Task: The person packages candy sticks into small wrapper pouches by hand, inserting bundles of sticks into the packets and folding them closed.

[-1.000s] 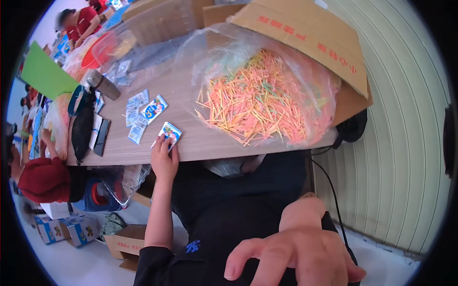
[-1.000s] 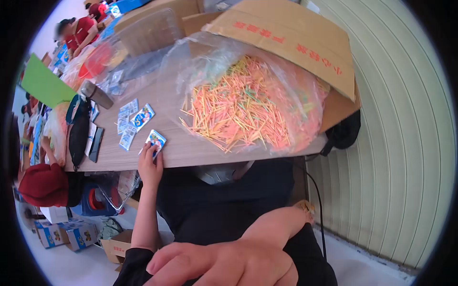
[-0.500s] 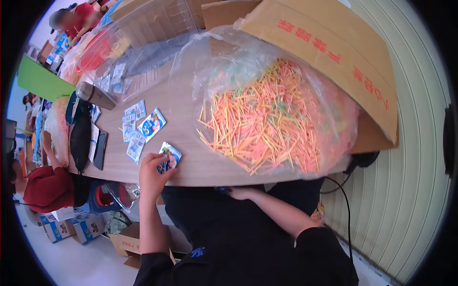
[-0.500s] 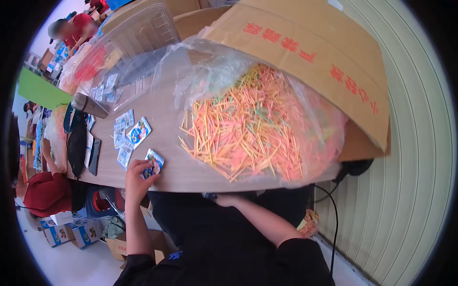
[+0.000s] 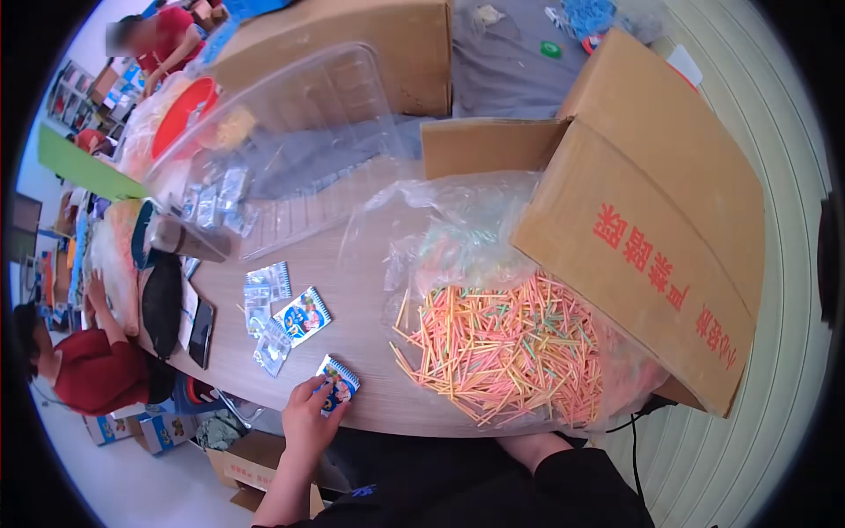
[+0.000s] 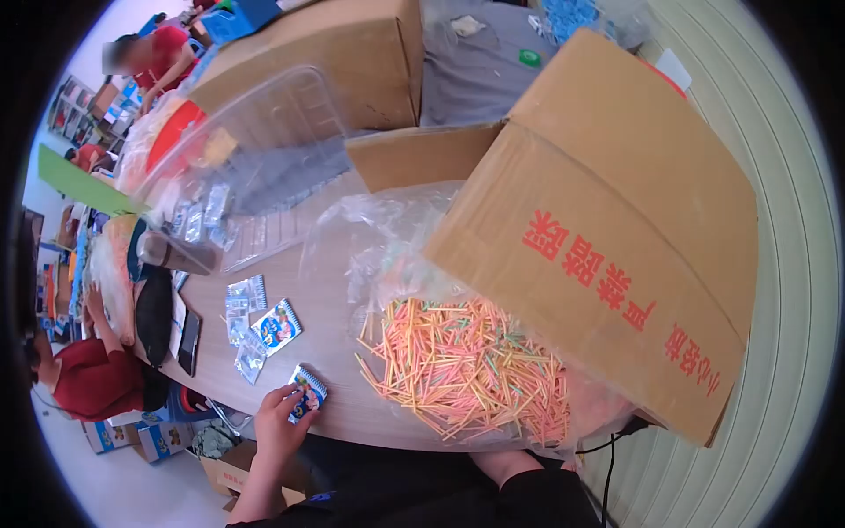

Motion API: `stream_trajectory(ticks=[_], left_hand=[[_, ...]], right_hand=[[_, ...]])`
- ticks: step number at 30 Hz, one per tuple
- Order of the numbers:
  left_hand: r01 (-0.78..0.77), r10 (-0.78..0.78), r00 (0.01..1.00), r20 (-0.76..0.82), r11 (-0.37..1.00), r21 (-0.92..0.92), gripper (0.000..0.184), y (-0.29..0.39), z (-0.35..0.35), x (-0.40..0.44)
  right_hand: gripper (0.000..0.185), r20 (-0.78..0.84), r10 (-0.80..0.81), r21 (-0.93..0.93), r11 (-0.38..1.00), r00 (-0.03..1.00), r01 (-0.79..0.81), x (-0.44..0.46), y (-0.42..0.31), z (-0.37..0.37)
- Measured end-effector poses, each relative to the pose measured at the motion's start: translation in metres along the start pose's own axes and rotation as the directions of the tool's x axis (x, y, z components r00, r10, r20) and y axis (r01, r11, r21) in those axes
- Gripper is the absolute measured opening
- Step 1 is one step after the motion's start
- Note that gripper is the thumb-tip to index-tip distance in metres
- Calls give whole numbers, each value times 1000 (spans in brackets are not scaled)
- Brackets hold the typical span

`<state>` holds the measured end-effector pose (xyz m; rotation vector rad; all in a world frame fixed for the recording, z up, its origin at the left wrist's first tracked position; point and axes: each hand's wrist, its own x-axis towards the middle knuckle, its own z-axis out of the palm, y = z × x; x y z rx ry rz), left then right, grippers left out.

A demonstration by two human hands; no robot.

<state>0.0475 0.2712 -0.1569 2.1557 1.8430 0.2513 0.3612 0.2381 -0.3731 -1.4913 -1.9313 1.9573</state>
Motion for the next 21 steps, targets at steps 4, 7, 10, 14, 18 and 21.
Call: stream_trajectory(ticks=[4,7,10,14,18,21], left_hand=[[-42,42,999,-11,999,-14,24,-15,17,-12],[-29,28,998,-60,1000,-4,21,-8,17,-5],[32,-29,987,-156,999,13,17,1,30,-11],[72,-63,978,-201,997,39,10,-5,30,-9],[27,-54,966,-252,994,-107,4,0,14,-1],[-112,-45,914,-403,927,-357,4,10,3,-4]], right_hand=[[57,-68,-93,-12,996,993,92,23,-6,1],[57,-107,-117,15,993,987,119,34,-29,37],[58,-132,-132,12,991,982,135,23,-26,63],[59,-206,-143,22,988,968,151,-8,16,63],[62,-186,-44,157,985,982,74,-60,30,57],[66,23,88,369,925,996,-90,-101,-27,40]])
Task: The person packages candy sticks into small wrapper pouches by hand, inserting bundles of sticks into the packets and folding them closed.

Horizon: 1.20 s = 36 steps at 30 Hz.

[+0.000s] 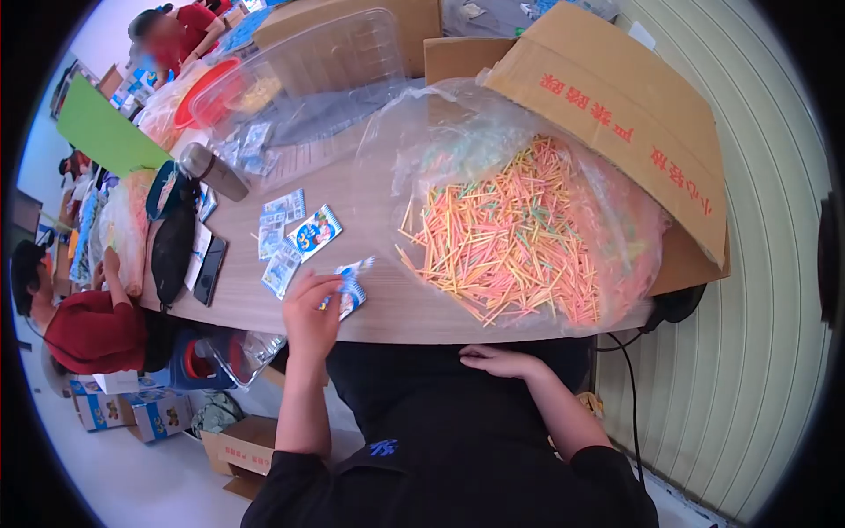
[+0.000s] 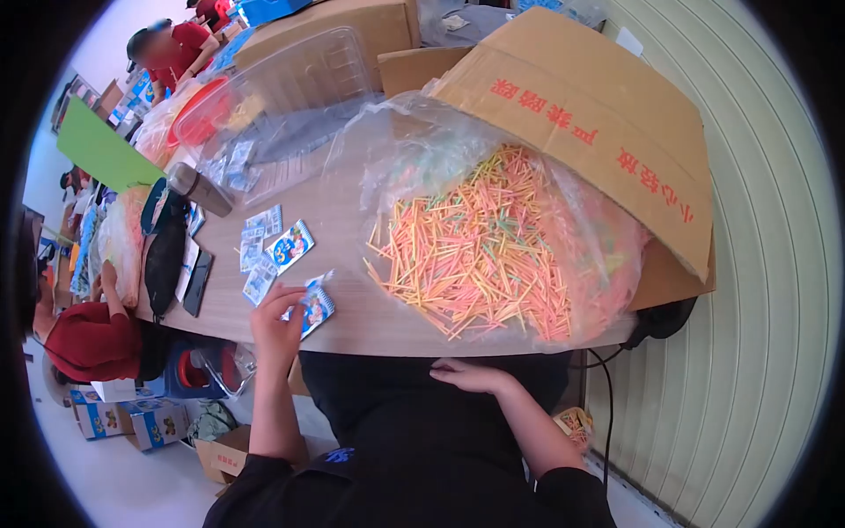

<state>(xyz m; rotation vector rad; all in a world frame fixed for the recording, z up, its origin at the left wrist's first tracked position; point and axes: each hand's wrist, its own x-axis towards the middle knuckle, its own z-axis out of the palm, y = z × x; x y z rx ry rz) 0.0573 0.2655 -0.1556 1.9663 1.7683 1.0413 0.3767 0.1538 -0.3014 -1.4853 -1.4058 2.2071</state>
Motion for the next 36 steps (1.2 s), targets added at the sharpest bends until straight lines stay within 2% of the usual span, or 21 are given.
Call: stream_trajectory(ticks=[2,3,4,5,6,7,8,9,10,11,13,17,22,25,26,29,30,33,34,36], left_hand=[[-153,156,988,7,975,-163,11,8,7,-9],[-143,146,989,9,979,-147,11,10,10,-16],[-70,90,994,58,956,-285,12,11,15,-23],[5,44,993,107,909,-418,14,13,18,-27],[6,38,994,101,912,-409,14,17,19,-31],[-20,75,992,103,889,-458,15,20,20,-35],[-45,114,988,105,860,-508,15,23,22,-40],[-68,152,983,105,827,-559,16,26,22,-43],[-61,145,983,108,827,-559,16,29,22,-46],[-75,157,982,104,831,-551,16,33,22,-47],[-104,181,979,93,839,-535,18,40,22,-48],[-212,258,965,39,864,-457,19,44,22,-53],[-332,376,925,51,868,-369,24,39,27,-61],[-526,534,845,-34,817,-235,31,50,31,-61],[-535,544,838,-36,808,-249,31,53,35,-62],[-147,212,969,129,910,-388,35,63,44,-66],[-154,224,965,134,904,-398,35,62,45,-66],[-466,523,805,280,850,-247,38,47,43,-66],[-468,526,803,280,848,-251,38,46,45,-67],[-481,548,759,352,836,-264,37,43,49,-71]], right_hand=[[61,38,-111,-166,979,993,115,-16,-36,5],[59,68,-160,-239,956,985,172,-25,-51,10],[59,85,-165,-236,955,983,180,-32,-65,15],[56,97,-343,-196,914,934,356,-39,-80,17],[53,102,-507,-154,842,856,517,-47,-95,18],[53,111,-508,-150,841,854,520,-57,-113,19],[47,-50,-642,-229,753,765,617,-67,-130,22],[42,-197,-751,-325,657,630,681,-74,-143,25],[42,-195,-747,-321,661,636,678,-78,-151,30],[41,-222,-835,-512,540,504,669,-81,-159,33],[40,-166,-963,-823,255,214,507,-82,-169,40],[37,-204,-960,-861,269,190,432,-76,-170,54],[33,-285,-920,-817,380,270,433,-70,-161,63],[24,-278,-823,-724,519,496,454,-67,-156,63],[24,-291,-821,-730,522,491,441,-65,-151,59],[24,-182,-811,-747,482,556,458,-56,-136,50],[24,-194,-810,-752,485,553,447,-58,-136,49],[26,-74,-710,-781,477,700,402,-64,-138,49],[26,-79,-709,-782,480,700,398,-65,-138,48],[29,-15,-609,-813,469,793,345,-66,-138,46]])
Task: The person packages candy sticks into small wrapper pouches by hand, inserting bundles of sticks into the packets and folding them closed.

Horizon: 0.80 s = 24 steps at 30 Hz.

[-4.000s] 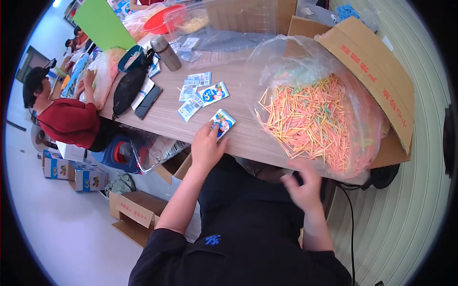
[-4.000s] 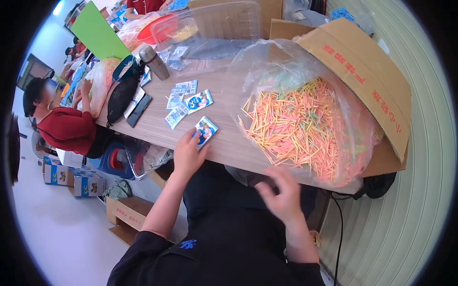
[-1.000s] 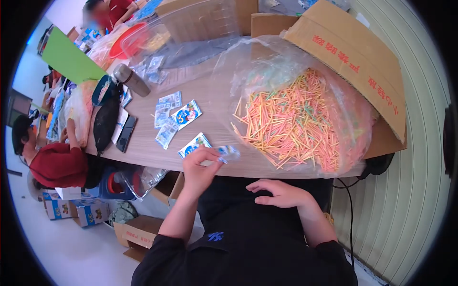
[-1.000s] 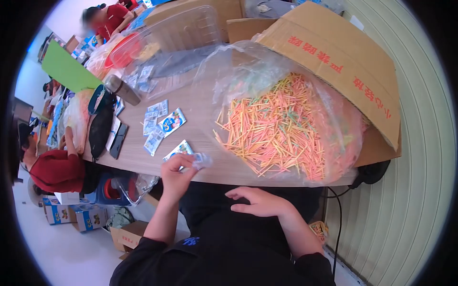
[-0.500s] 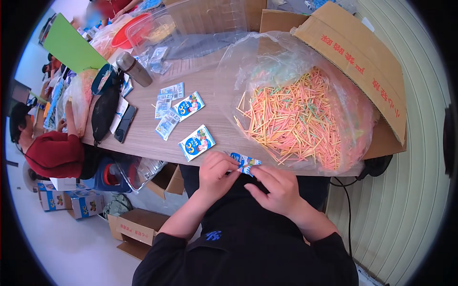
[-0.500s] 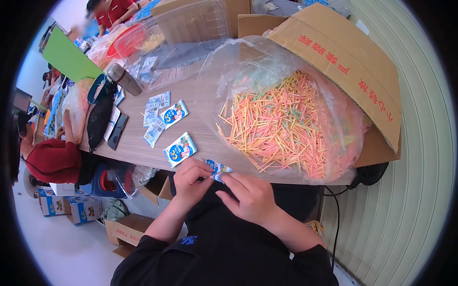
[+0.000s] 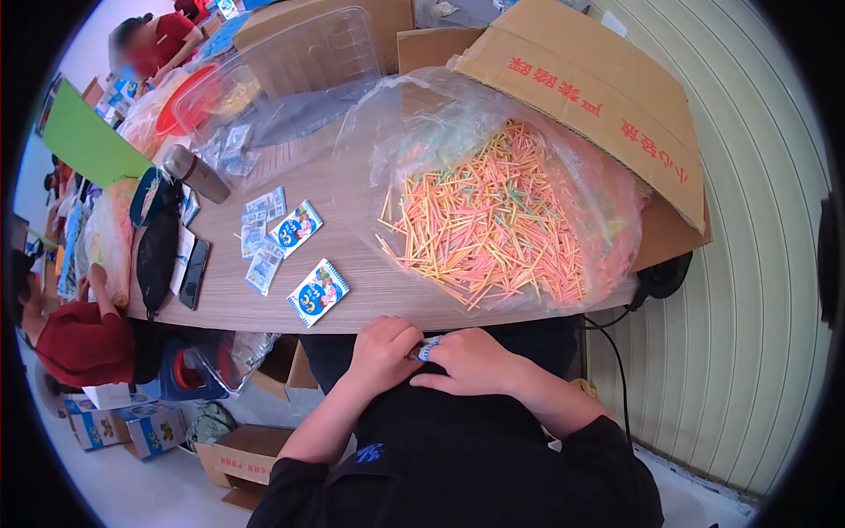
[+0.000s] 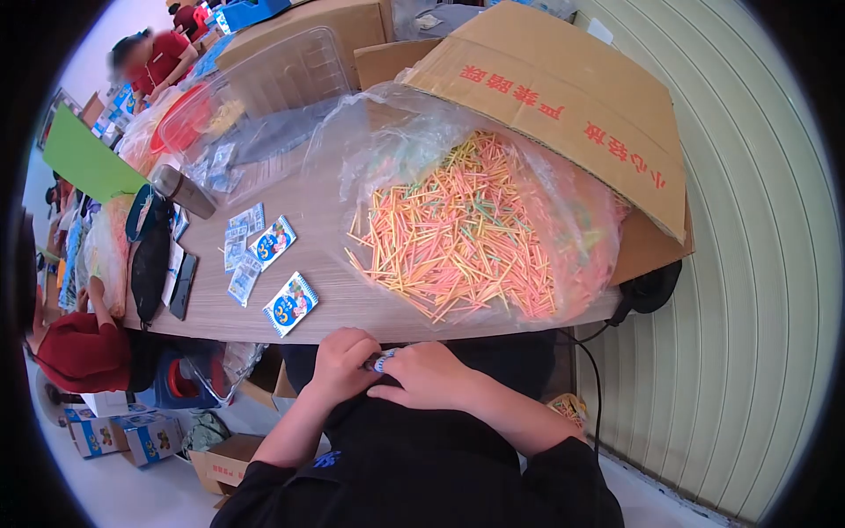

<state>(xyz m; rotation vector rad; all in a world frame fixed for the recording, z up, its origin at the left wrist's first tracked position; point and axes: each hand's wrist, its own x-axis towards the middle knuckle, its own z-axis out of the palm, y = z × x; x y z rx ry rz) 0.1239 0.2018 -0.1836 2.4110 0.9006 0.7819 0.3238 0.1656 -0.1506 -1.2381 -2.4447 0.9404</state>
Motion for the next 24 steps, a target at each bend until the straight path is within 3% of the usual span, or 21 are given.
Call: stream_trajectory(ticks=[1,10,13,18,21,24], left_hand=[[-8,8,999,42,1000,-3,37,0,2,-1],[-53,58,997,-49,995,86,39,-7,-1,15],[73,-71,993,-93,997,13,46,-6,3,17],[211,-229,971,-69,957,-198,49,-25,21,8],[386,-421,907,-31,857,-343,46,-34,28,9],[372,-419,908,-32,837,-400,45,-42,31,7]], right_hand=[[31,76,15,-26,1000,997,-13,0,1,-1],[30,46,27,-49,998,999,-25,-10,11,-33],[31,42,103,-76,992,994,-100,-6,13,-38],[32,4,67,-55,996,998,-66,-5,17,-54],[35,-310,47,120,993,950,-10,-8,40,-70],[29,-526,337,419,902,781,-107,-4,114,-81]])
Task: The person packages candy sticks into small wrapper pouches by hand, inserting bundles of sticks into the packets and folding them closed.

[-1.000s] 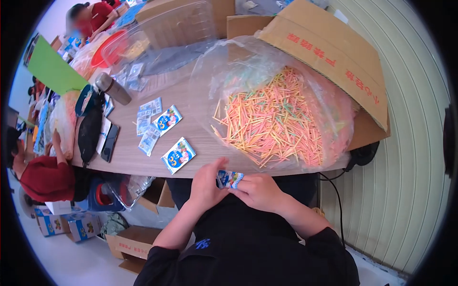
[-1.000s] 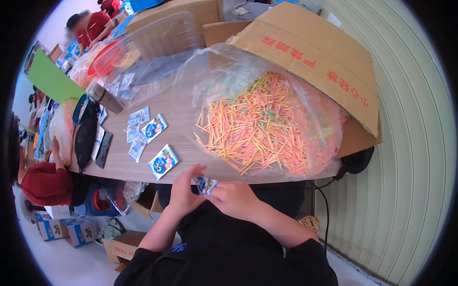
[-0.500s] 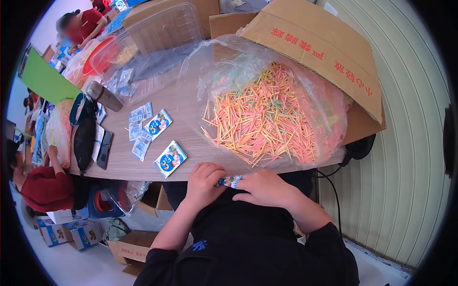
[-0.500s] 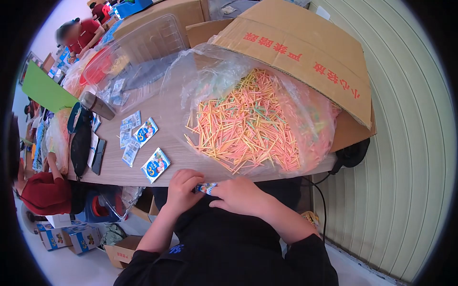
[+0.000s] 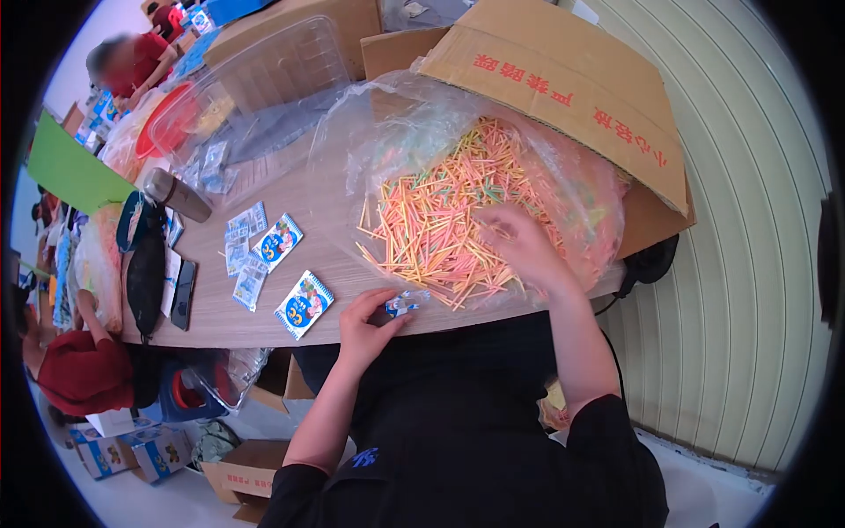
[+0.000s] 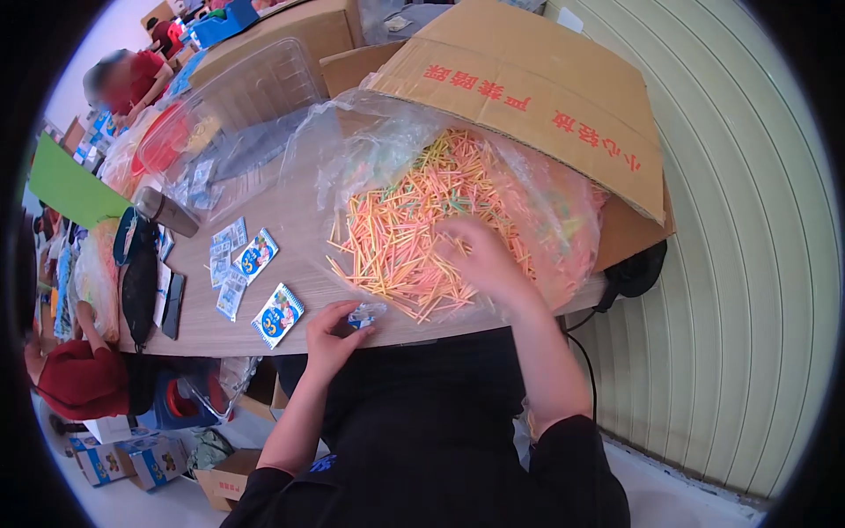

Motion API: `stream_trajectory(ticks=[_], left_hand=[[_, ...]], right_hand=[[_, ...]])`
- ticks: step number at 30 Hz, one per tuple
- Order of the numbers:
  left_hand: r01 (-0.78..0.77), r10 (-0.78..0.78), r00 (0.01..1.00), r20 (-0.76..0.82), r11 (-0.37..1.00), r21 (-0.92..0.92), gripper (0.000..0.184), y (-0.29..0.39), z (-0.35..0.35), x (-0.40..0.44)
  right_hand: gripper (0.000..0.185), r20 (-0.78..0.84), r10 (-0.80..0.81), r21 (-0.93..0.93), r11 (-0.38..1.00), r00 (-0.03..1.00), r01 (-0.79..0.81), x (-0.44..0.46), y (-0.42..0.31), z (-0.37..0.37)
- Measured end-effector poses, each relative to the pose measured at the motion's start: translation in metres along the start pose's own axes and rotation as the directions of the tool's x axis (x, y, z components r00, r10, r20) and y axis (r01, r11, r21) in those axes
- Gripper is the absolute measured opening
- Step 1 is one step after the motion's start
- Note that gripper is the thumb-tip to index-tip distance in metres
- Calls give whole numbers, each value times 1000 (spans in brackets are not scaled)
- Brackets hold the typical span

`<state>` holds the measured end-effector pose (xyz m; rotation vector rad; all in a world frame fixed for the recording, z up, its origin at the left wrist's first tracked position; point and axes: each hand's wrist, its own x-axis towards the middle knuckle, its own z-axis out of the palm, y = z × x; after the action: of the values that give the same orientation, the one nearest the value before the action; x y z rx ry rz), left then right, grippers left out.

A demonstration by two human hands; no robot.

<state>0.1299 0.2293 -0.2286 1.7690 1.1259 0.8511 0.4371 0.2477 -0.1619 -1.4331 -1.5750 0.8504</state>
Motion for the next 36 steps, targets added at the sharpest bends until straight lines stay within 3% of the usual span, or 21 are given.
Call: stream_trajectory(ticks=[1,3,5,9,12,13,15,16,18,19,22,27,30,36], left_hand=[[0,0,1000,-6,1000,-29,45,-1,-1,2],[-3,4,1000,17,998,-61,45,-3,-2,3],[12,-6,999,47,994,-110,45,-6,-4,6],[125,-105,988,110,973,-197,45,-1,-12,8],[100,-80,991,105,973,-208,43,-3,-11,5],[88,-69,993,95,973,-215,43,-4,-10,6],[78,-59,995,84,967,-242,43,-6,-7,8],[76,-56,995,81,961,-265,43,-8,-6,6],[76,-56,995,79,957,-278,43,-8,-7,4],[76,-55,994,92,967,-244,42,-6,-7,5],[69,-50,992,114,983,-170,41,-2,-9,6],[70,-51,994,97,976,-206,41,-9,-7,4],[44,-27,996,84,976,-213,41,-9,-6,4],[36,-23,995,92,989,-142,43,-1,-10,6]], right_hand=[[25,-127,103,110,990,987,-89,8,28,-9],[22,-184,272,73,962,945,-263,23,60,-39],[26,-265,158,-168,964,951,-206,32,75,-69],[28,-288,257,-226,918,923,-326,47,65,-105],[27,-145,16,-700,705,989,-114,48,58,-99],[27,-148,12,-702,703,989,-114,47,49,-91],[32,-184,-338,-642,752,923,148,43,34,-65],[32,-177,-338,-639,754,924,153,46,32,-53],[41,-110,-66,-369,929,992,21,50,32,-34],[41,-110,-67,-363,932,992,23,55,40,-32],[55,-153,29,-591,798,988,-115,90,70,-34],[69,2,46,-727,686,999,-31,113,44,-40],[78,69,312,-844,524,948,-111,126,21,-41],[72,231,462,-915,404,856,29,138,12,-48]])
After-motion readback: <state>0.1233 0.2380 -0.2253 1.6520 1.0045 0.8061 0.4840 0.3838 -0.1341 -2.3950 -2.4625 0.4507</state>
